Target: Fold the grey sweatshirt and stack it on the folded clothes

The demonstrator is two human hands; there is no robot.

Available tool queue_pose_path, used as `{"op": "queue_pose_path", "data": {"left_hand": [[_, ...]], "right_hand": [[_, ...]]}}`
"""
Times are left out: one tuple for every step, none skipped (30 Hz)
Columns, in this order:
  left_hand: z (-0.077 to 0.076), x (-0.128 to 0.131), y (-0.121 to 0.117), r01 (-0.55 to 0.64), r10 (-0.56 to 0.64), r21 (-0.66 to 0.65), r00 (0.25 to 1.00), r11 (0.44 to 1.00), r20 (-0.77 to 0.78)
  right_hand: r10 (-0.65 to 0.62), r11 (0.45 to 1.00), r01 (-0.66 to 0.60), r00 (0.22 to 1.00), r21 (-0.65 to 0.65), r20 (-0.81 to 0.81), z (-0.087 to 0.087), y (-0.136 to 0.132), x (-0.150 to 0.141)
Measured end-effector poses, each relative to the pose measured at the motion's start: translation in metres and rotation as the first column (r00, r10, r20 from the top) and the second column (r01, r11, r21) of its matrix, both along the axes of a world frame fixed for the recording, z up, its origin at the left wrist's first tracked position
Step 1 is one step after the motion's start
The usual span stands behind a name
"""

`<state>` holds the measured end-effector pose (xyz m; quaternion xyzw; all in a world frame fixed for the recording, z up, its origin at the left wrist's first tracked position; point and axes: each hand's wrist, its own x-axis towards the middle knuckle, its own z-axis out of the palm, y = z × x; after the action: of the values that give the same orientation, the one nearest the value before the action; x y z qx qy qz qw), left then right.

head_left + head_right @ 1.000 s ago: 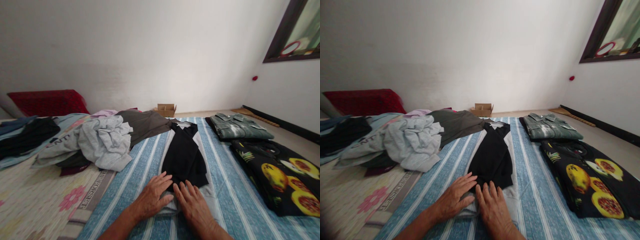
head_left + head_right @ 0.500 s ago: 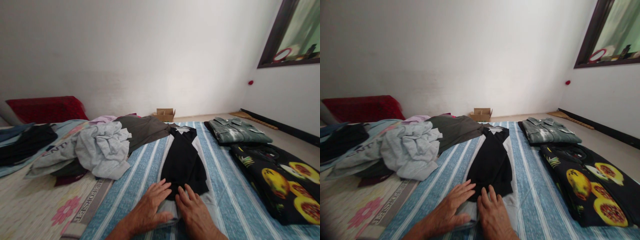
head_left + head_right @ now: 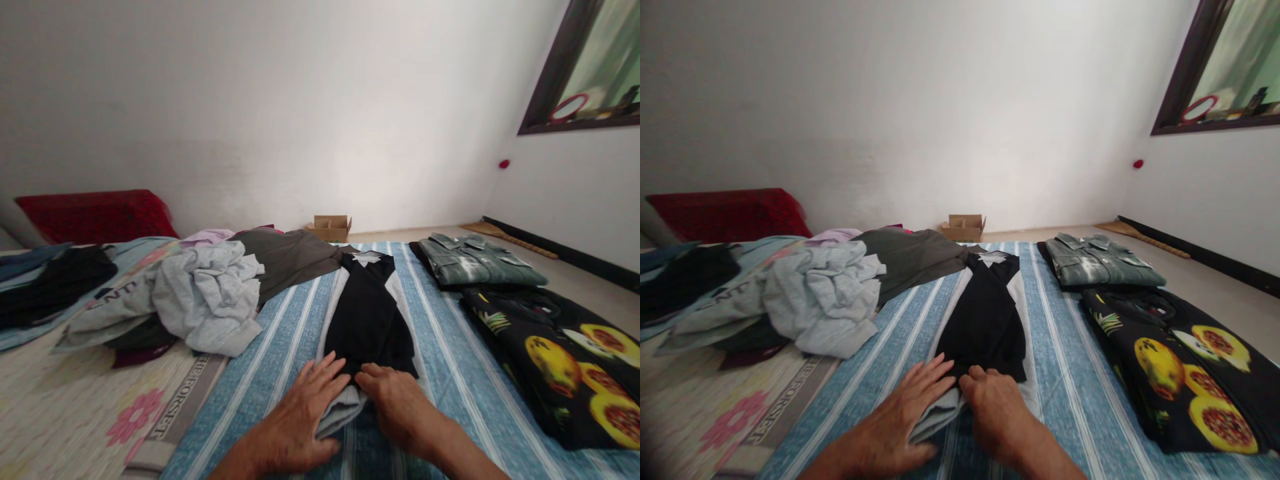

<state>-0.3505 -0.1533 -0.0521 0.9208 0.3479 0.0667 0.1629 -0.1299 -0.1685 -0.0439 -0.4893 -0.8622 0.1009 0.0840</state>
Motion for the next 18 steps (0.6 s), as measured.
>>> {"op": "queue_pose_path", "data": {"left_hand": [[0.002, 0.001, -0.001, -0.009, 0.009, 0.005, 1.0, 1.0, -0.009], [0.003, 0.002, -0.002, -0.016, 0.016, 0.011, 1.0, 1.0, -0.012], [0.005, 0.004, -0.002, -0.018, 0.018, 0.018, 1.0, 1.0, -0.007], [0.008, 0.005, -0.001, -0.018, 0.017, 0.028, 1.0, 0.999, 0.005], [0.011, 0.007, 0.0, -0.018, 0.017, 0.041, 1.0, 0.999, 0.022], [0.015, 0.008, 0.002, -0.019, 0.017, 0.056, 0.999, 0.998, 0.04], [0.021, 0.011, 0.004, -0.019, 0.015, 0.071, 0.998, 0.997, 0.056], [0.027, 0.013, 0.005, -0.019, 0.014, 0.085, 0.998, 0.996, 0.068], [0.035, 0.016, 0.006, -0.021, 0.014, 0.097, 0.997, 0.995, 0.077], [0.044, 0.02, 0.006, -0.024, 0.015, 0.105, 0.996, 0.994, 0.084], [0.054, 0.023, 0.003, -0.026, 0.017, 0.108, 0.996, 0.994, 0.086], [0.063, 0.027, -0.001, -0.024, 0.016, 0.105, 0.996, 0.994, 0.083], [0.072, 0.03, -0.007, -0.017, 0.01, 0.097, 0.997, 0.995, 0.077], [0.079, 0.032, -0.015, -0.004, -0.002, 0.088, 0.998, 0.996, 0.07], [0.083, 0.034, -0.023, 0.013, -0.019, 0.079, 0.998, 0.997, 0.066], [0.085, 0.035, -0.033, 0.037, -0.041, 0.071, 0.997, 0.997, 0.062], [0.085, 0.036, -0.042, 0.063, -0.067, 0.064, 0.996, 0.996, 0.06], [0.082, 0.036, -0.05, 0.089, -0.092, 0.057, 0.994, 0.994, 0.054]], "right_hand": [[0.016, 1.0, -0.016, 1.0, -0.011, 0.006, 0.003, 0.002, 0.002], [0.038, 0.999, -0.038, 0.999, -0.02, 0.006, 0.006, 0.004, 0.004], [0.062, 0.998, -0.062, 0.998, -0.03, 0.001, 0.009, 0.007, 0.006], [0.086, 0.995, -0.086, 0.996, -0.042, -0.012, 0.013, 0.011, 0.009], [0.108, 0.992, -0.11, 0.994, -0.063, -0.034, 0.018, 0.015, 0.012], [0.13, 0.987, -0.136, 0.989, -0.089, -0.064, 0.024, 0.02, 0.016], [0.152, 0.98, -0.163, 0.983, -0.115, -0.1, 0.03, 0.025, 0.019], [0.174, 0.971, -0.194, 0.975, -0.139, -0.139, 0.037, 0.03, 0.023], [0.198, 0.961, -0.226, 0.964, -0.157, -0.175, 0.046, 0.033, 0.028], [0.221, 0.952, -0.256, 0.954, -0.167, -0.203, 0.055, 0.034, 0.032], [0.24, 0.945, -0.279, 0.945, -0.168, -0.22, 0.064, 0.033, 0.036], [0.256, 0.941, -0.296, 0.94, -0.163, -0.227, 0.072, 0.029, 0.04], [0.265, 0.94, -0.303, 0.938, -0.157, -0.225, 0.08, 0.024, 0.043], [0.272, 0.939, -0.307, 0.938, -0.155, -0.213, 0.086, 0.016, 0.046], [0.276, 0.939, -0.308, 0.94, -0.155, -0.198, 0.089, 0.007, 0.048], [0.279, 0.938, -0.308, 0.943, -0.16, -0.179, 0.089, -0.003, 0.05], [0.295, 0.931, -0.32, 0.943, -0.175, -0.156, 0.086, -0.013, 0.051], [0.312, 0.923, -0.334, 0.94, -0.191, -0.135, 0.08, -0.022, 0.051]]}}
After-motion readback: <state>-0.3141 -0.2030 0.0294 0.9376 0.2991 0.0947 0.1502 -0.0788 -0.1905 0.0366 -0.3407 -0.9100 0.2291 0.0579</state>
